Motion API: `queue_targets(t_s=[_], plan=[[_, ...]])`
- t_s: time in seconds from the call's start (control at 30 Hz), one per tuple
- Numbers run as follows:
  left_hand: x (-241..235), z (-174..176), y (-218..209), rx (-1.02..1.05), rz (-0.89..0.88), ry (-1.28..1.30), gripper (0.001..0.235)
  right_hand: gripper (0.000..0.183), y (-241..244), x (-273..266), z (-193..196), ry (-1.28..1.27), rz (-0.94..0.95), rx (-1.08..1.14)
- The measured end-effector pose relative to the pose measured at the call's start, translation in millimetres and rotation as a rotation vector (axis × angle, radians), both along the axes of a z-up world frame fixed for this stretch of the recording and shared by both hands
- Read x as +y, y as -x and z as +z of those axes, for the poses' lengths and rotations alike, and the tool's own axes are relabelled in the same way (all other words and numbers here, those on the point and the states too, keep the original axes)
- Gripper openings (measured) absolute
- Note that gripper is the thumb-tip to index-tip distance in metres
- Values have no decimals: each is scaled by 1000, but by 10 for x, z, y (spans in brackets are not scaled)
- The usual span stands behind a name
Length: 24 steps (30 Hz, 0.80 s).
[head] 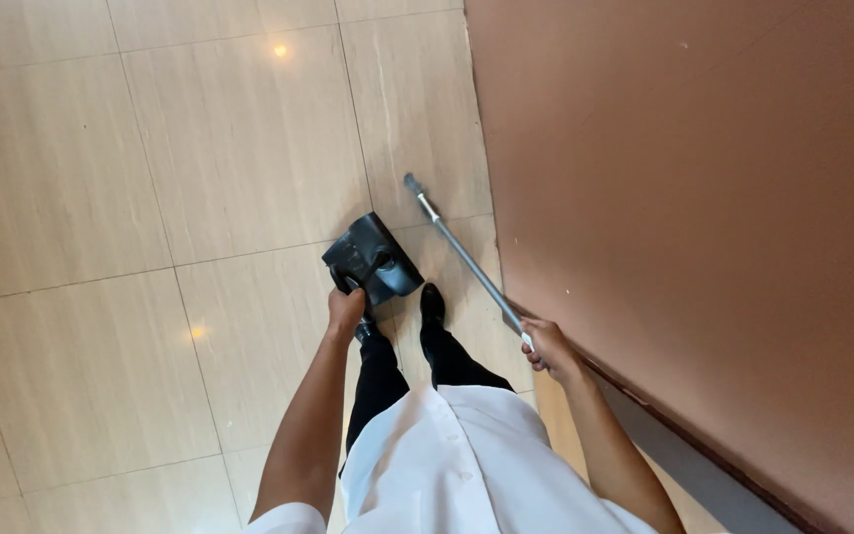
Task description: The person sweeps a tiled floor using a broom and dustpan. They gather debris into the dustpan while moving along a wall and past a doorway. The person briefly points at the floor with their right hand before resuming sweeping.
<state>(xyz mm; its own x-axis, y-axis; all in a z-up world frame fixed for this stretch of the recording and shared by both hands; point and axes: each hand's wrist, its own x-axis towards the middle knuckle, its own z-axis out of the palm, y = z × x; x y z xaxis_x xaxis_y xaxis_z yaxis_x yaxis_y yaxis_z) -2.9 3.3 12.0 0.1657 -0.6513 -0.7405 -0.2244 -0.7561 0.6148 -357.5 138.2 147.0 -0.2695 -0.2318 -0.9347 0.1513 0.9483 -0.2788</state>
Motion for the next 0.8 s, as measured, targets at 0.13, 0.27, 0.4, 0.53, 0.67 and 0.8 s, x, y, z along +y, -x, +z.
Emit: queue_targets(t_s=[0.13, 0.27, 0.4, 0.53, 0.67, 0.8], plan=[[42, 87, 66, -18, -5, 4, 51, 50, -7, -121, 175, -19, 94, 91], [46, 157, 124, 4, 0, 12, 55, 42, 16, 147, -748, -9, 303, 144], [91, 189, 169, 7, 13, 11, 57, 40, -161, 287, -1256, 22, 312, -33], [113, 173, 181, 23, 19, 18, 54, 33, -101, -49, -461, 4, 99, -172], [166, 194, 144, 6, 22, 6, 53, 31, 105, -96, 26, 3, -92, -282], [194, 119, 89, -25, 45, -31, 51, 38, 254, -104, 23, 121, -42, -177]])
